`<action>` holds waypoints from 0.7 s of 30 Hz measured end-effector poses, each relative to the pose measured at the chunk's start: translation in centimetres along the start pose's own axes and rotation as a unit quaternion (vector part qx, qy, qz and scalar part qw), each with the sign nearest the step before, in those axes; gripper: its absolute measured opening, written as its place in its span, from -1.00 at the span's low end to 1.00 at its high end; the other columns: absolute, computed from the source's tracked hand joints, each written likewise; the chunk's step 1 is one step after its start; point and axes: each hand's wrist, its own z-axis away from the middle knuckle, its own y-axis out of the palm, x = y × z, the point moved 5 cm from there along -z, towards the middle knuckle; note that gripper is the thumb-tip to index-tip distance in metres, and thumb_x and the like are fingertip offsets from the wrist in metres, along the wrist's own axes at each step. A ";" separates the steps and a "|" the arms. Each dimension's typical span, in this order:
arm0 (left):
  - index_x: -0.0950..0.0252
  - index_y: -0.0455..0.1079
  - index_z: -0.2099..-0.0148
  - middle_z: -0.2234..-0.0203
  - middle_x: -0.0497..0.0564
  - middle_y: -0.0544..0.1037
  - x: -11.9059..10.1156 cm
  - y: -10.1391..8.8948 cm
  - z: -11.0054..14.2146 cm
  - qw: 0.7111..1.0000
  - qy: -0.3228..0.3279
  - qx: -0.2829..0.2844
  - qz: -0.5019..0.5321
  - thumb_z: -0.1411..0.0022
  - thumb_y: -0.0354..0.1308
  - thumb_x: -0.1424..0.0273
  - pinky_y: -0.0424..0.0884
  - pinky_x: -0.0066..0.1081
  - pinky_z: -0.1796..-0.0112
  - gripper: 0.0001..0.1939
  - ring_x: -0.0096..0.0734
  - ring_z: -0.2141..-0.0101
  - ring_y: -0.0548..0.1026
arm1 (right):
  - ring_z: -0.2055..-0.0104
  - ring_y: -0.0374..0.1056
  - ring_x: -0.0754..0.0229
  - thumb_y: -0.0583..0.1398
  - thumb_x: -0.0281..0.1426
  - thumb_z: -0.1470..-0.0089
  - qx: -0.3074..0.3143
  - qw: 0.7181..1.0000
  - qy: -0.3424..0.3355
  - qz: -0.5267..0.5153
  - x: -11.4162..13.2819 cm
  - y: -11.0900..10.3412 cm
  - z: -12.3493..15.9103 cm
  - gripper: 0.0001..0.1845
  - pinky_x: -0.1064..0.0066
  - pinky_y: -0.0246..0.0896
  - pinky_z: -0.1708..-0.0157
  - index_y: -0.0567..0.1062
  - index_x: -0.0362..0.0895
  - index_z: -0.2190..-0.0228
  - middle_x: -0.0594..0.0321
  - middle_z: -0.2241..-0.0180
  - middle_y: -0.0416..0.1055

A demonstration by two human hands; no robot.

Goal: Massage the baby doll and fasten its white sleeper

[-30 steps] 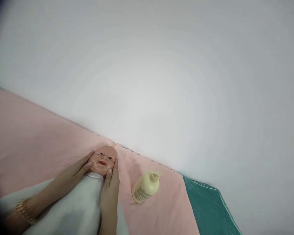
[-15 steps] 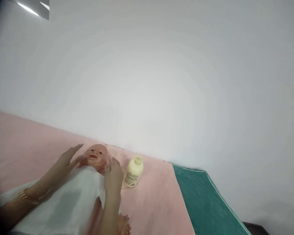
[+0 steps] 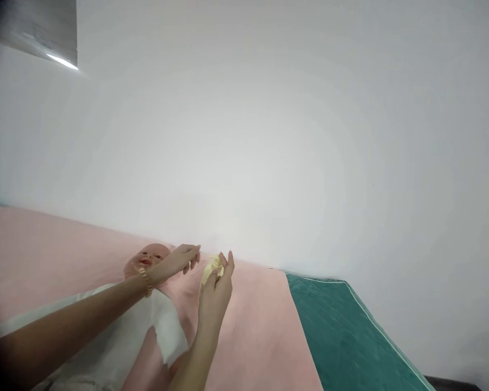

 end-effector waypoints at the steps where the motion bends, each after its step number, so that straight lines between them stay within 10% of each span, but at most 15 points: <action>1: 0.27 0.24 0.50 0.67 -0.09 0.29 0.0 0.9 -0.6 1.000 0.000 -0.001 0.000 -0.28 -0.19 -0.04 0.20 -0.39 0.53 -0.45 -0.45 0.67 0.25 | 0.19 0.42 0.20 -0.03 -0.31 -0.20 0.001 1.000 -0.002 0.001 0.0 0.2 0.0 -0.40 0.36 0.30 0.21 0.08 0.02 -0.26 0.18 -0.20 0.26; 6: 0.23 0.13 0.60 0.72 -0.11 0.20 -0.9 3.6 -1.9 0.999 0.022 -0.037 -0.006 -0.27 -0.13 -0.04 0.10 -0.35 0.50 -0.45 -0.42 0.63 0.20 | -0.15 0.28 0.15 -0.05 -0.31 -0.22 0.020 1.000 -0.011 0.010 0.1 0.6 -0.1 -0.43 0.33 0.22 0.00 0.12 -0.01 -0.25 0.20 -0.19 0.27; 21: 0.24 0.16 0.52 0.62 -0.12 0.25 -0.6 5.6 -0.4 0.982 0.012 -0.083 0.171 -0.16 -0.05 -0.16 0.19 -0.39 0.48 -0.44 -0.43 0.53 0.24 | -0.05 0.39 0.12 0.01 -0.24 -0.18 -0.035 0.999 0.003 0.012 -1.2 1.2 -1.0 -0.51 0.34 0.31 0.10 0.30 0.02 -0.14 0.22 -0.13 0.35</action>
